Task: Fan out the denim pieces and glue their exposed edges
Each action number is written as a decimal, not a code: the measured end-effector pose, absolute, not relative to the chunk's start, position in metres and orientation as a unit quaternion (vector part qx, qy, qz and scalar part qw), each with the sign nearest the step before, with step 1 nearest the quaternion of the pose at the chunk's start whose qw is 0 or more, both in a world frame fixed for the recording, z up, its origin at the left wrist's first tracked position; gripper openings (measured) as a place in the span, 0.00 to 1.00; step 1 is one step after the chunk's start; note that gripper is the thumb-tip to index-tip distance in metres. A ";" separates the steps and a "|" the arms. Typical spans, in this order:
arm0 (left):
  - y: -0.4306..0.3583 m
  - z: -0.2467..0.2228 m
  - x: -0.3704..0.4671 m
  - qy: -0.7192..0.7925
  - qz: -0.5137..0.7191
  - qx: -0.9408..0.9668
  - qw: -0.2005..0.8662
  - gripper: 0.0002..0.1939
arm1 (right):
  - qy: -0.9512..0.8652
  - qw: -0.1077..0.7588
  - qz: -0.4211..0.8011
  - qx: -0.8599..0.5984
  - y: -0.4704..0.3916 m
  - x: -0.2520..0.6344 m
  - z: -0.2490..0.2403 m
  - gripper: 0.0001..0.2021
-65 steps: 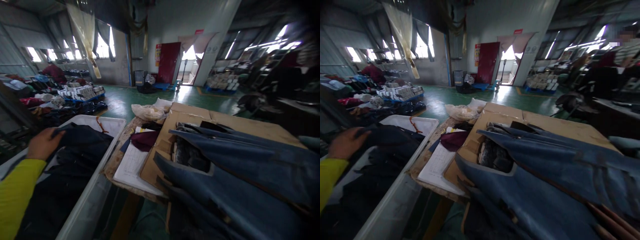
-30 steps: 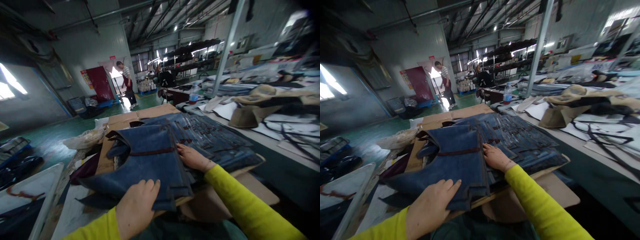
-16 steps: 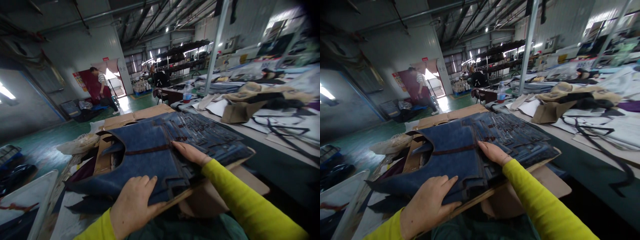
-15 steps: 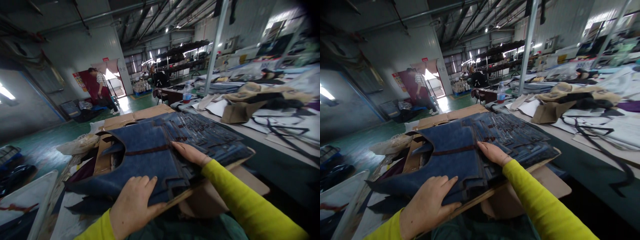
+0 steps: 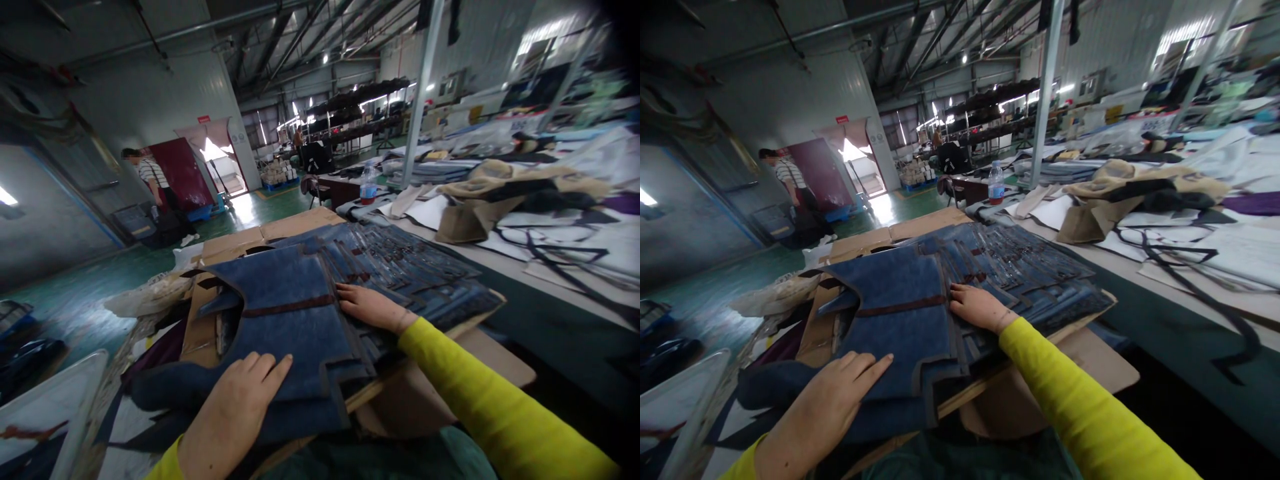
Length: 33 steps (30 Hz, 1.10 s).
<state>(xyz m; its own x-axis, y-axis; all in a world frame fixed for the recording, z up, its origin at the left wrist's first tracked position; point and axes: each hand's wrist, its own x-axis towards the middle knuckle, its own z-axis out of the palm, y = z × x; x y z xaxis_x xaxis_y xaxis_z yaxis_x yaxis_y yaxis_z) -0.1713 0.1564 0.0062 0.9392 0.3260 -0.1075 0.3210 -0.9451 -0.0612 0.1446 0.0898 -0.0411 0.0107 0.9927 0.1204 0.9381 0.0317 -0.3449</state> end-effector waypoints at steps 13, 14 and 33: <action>0.159 0.046 -0.183 -0.156 0.054 -0.983 0.084 0.35 | -0.653 0.166 0.110 -0.731 0.088 0.142 -0.039 0.25; 0.162 0.050 -0.181 -0.157 0.046 -0.983 0.081 0.34 | -0.653 0.167 0.110 -0.731 0.088 0.142 -0.039 0.26; 0.163 0.131 -0.161 -0.102 0.001 -0.992 0.080 0.26 | -0.658 0.160 0.100 -0.729 0.089 0.144 -0.044 0.25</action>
